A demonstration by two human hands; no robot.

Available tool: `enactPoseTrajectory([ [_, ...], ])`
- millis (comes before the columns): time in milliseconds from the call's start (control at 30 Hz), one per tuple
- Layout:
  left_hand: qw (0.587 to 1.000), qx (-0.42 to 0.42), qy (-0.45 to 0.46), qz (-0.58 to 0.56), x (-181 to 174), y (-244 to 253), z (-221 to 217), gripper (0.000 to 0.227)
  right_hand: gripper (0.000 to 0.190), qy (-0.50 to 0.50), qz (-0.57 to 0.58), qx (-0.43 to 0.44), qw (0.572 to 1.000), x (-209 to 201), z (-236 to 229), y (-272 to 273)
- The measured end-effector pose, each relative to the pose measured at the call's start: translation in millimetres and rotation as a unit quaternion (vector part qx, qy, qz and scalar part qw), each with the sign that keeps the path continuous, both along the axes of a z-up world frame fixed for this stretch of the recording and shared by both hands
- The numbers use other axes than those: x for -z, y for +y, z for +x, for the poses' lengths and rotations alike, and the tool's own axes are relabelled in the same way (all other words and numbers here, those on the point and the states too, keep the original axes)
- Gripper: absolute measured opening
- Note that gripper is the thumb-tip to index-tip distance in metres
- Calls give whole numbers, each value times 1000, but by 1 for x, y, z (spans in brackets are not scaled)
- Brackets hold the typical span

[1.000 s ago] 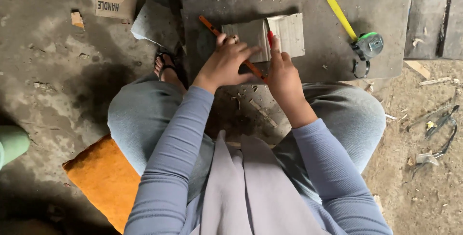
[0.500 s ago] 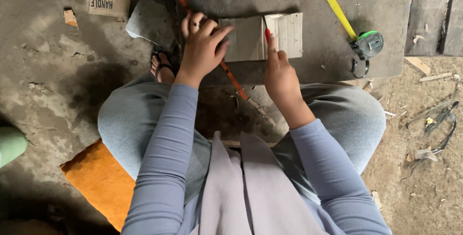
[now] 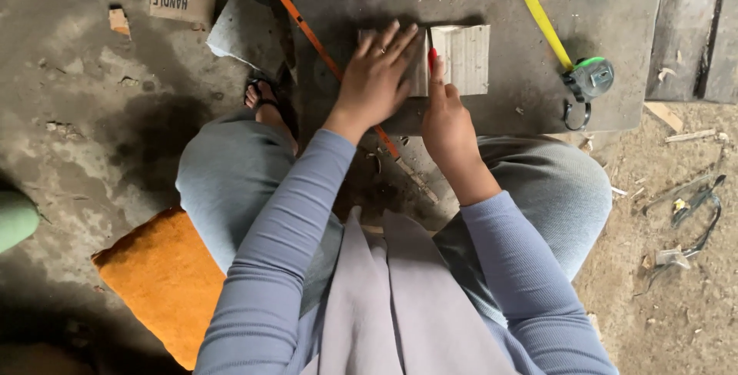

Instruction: Measuring and cutting small rectangular pieces of cardboard using a utility knife and a tape measure.

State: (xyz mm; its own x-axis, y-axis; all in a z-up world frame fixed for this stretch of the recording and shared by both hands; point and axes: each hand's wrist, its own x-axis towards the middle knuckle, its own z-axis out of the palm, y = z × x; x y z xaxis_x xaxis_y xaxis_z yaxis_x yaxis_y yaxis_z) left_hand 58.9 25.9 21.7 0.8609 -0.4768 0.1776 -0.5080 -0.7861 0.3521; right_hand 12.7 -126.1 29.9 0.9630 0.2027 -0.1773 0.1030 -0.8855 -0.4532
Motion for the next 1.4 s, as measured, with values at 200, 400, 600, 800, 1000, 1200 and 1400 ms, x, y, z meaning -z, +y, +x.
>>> enactPoseTrajectory([
  [200,997,-66,-30,-13,19,-15,-4,54,68,-67,-40,-14,997,17,-2,-4],
  [400,997,-81,6,3,19,-19,-3,58,64,-47,-59,-13,997,16,-1,-3],
  [600,996,-72,53,12,12,-18,0,64,63,-35,-103,-3,994,13,3,5],
  [800,990,-90,94,48,10,-24,-2,61,69,-7,-97,2,995,15,9,5],
  [1000,982,-46,179,43,-4,-19,8,49,71,-26,-58,-26,998,6,-2,6],
  [1200,980,-39,179,82,-5,-21,5,51,70,-81,-89,-14,993,29,2,3],
  [1400,979,-23,185,83,3,-20,9,54,69,-132,-125,-37,983,26,-16,-2],
])
